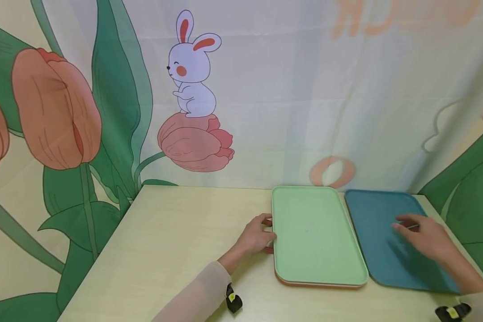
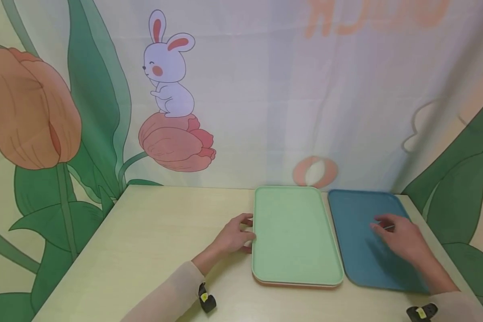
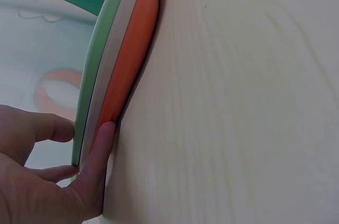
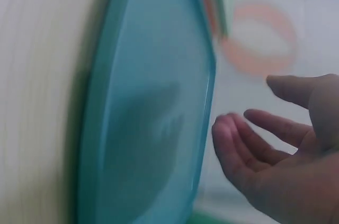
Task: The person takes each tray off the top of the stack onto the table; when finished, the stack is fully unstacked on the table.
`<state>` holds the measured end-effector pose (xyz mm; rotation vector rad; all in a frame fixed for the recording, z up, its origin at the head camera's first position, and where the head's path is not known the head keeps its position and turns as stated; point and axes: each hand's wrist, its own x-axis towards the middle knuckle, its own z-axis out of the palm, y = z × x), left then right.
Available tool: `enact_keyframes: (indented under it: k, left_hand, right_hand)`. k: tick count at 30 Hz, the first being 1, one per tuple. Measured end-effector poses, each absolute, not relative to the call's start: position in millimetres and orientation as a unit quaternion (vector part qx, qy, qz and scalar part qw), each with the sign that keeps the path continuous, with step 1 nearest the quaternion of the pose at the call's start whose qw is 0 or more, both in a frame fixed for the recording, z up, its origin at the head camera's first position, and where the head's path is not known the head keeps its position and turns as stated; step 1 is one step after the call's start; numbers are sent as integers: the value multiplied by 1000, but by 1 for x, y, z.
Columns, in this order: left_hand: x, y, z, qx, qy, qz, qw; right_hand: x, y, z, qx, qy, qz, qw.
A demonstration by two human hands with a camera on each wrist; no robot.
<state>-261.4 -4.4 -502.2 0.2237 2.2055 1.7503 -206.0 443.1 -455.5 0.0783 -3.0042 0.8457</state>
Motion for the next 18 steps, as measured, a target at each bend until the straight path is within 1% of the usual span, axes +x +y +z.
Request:
enact_keyframes:
  k: [4, 8, 13, 18]
  left_hand:
    - [-262, -6, -501, 83, 769, 614, 159]
    - [-261, -6, -500, 87, 765, 616, 163]
    - [-260, -5, -501, 90, 762, 621, 161]
    - [-257, -4, -502, 97, 773, 611, 140]
  right_hand:
    - [-208, 398, -454, 59, -933, 355, -16]
    - [-214, 368, -459, 71, -931, 357, -24]
    - [-221, 352, -471, 77, -947, 312, -6]
    - [-222, 349, -477, 66, -945, 321, -13]
